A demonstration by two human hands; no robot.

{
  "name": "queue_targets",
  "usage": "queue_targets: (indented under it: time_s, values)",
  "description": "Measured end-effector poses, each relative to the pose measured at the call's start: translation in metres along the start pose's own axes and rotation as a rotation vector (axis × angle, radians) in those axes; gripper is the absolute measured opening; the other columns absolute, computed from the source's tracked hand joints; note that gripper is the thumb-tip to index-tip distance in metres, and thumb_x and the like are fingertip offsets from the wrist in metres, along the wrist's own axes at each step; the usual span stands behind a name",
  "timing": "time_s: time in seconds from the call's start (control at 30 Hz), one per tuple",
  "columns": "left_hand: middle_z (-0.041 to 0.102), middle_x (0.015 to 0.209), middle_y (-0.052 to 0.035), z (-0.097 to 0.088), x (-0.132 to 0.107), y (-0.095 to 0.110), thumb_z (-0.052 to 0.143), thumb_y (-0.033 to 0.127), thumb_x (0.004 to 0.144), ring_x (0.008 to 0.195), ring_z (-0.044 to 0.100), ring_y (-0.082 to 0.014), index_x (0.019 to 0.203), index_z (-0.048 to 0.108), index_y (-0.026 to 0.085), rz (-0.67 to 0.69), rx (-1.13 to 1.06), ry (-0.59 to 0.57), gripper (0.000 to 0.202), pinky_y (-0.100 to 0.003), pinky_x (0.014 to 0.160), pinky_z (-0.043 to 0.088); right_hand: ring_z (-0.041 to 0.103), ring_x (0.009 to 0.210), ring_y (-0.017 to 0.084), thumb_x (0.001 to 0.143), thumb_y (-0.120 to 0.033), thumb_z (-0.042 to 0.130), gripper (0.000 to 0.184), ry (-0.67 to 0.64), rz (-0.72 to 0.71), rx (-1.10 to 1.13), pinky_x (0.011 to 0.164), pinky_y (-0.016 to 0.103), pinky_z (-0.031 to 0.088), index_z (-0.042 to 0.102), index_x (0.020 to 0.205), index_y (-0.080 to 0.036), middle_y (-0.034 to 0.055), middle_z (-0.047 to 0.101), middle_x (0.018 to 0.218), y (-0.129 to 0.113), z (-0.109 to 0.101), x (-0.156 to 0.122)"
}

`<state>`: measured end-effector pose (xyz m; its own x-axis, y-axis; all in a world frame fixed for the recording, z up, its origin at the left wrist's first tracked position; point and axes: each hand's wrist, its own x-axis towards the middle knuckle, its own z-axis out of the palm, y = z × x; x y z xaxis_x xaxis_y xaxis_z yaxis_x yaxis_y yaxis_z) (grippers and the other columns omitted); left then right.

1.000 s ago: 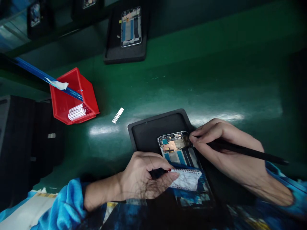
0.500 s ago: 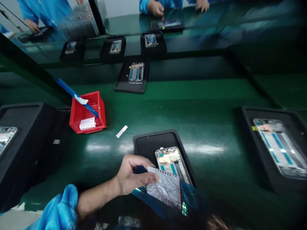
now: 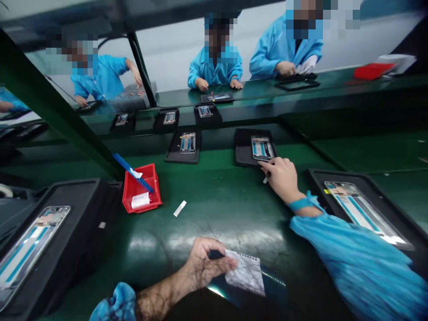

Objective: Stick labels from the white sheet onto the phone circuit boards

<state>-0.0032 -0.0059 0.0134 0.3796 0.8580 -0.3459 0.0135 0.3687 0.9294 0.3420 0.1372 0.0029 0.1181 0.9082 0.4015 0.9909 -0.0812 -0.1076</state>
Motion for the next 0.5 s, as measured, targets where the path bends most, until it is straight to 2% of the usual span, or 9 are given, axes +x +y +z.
queue_targets:
  time_s: [0.07,0.17,0.27,0.33,0.37,0.4,0.47,0.5]
  values:
    - [0.067,0.068,-0.0012,0.000,0.003,-0.003,0.090,0.062,0.049,0.066,0.064,-0.0149,0.066,0.065,0.016,0.034,0.032,0.020,0.055,-0.026,0.064,0.055,0.062,0.099,0.020,0.098,-0.035,0.060,0.025,0.014,0.054,0.016,0.088,0.041,0.054,0.063,0.116,-0.018,0.0062,0.065,0.111,-0.003,0.008,0.010]
    - [0.066,0.070,-0.0009,0.001,0.008,-0.004,0.084,0.068,0.054,0.062,0.063,-0.0144,0.066,0.063,0.018,0.071,0.055,0.026,0.056,-0.027,0.060,0.055,0.063,0.102,0.020,0.098,-0.033,0.060,0.026,0.011,0.065,0.049,0.089,0.040,0.056,0.062,0.119,-0.019,0.0072,0.065,0.118,-0.009,0.002,-0.002]
    - [0.063,0.064,0.0004,0.002,0.012,-0.002,0.088,0.058,0.053,0.054,0.059,-0.0137,0.064,0.063,0.019,0.102,0.078,-0.003,0.048,-0.027,0.053,0.052,0.065,0.099,0.017,0.098,-0.025,0.059,0.022,-0.064,0.013,0.046,0.087,0.037,0.057,0.064,0.118,-0.020,0.0048,0.067,0.116,0.002,-0.033,-0.033]
    - [0.061,0.061,0.0014,0.003,0.014,-0.002,0.091,0.048,0.048,0.052,0.056,-0.0135,0.062,0.064,0.020,0.123,0.090,-0.020,0.041,-0.025,0.049,0.048,0.065,0.102,0.019,0.098,-0.019,0.054,0.025,-0.090,0.057,-0.022,0.089,0.037,0.055,0.066,0.120,-0.021,0.0053,0.069,0.112,0.026,-0.065,-0.051]
    - [0.061,0.060,0.0016,0.004,0.015,-0.001,0.091,0.044,0.048,0.052,0.055,-0.0135,0.061,0.064,0.020,0.131,0.097,-0.032,0.039,-0.025,0.049,0.046,0.064,0.107,0.024,0.099,-0.021,0.050,0.028,-0.068,0.131,-0.089,0.087,0.040,0.055,0.067,0.120,-0.018,0.0109,0.070,0.113,0.042,-0.081,-0.058]
    - [0.061,0.059,0.0016,0.005,0.016,-0.001,0.090,0.042,0.049,0.052,0.054,-0.0136,0.061,0.065,0.020,0.139,0.106,-0.045,0.036,-0.025,0.049,0.046,0.064,0.106,0.032,0.100,-0.028,0.045,0.036,-0.042,0.234,-0.170,0.078,0.045,0.054,0.069,0.122,-0.012,0.0213,0.069,0.114,0.060,-0.094,-0.062]
    - [0.062,0.058,0.0014,0.006,0.017,0.001,0.088,0.040,0.053,0.054,0.054,-0.0141,0.060,0.067,0.019,0.152,0.127,-0.075,0.031,-0.025,0.051,0.045,0.066,0.091,0.044,0.100,-0.039,0.040,0.055,-0.036,0.419,-0.315,0.055,0.050,0.046,0.069,0.116,0.005,0.0391,0.066,0.099,0.096,-0.111,-0.066]
    - [0.062,0.058,0.0013,0.007,0.017,0.002,0.087,0.040,0.054,0.055,0.053,-0.0142,0.060,0.067,0.018,0.159,0.138,-0.085,0.030,-0.025,0.051,0.044,0.066,0.080,0.044,0.098,-0.041,0.042,0.058,-0.062,0.472,-0.364,0.049,0.048,0.042,0.072,0.108,0.008,0.0402,0.066,0.086,0.112,-0.115,-0.067]
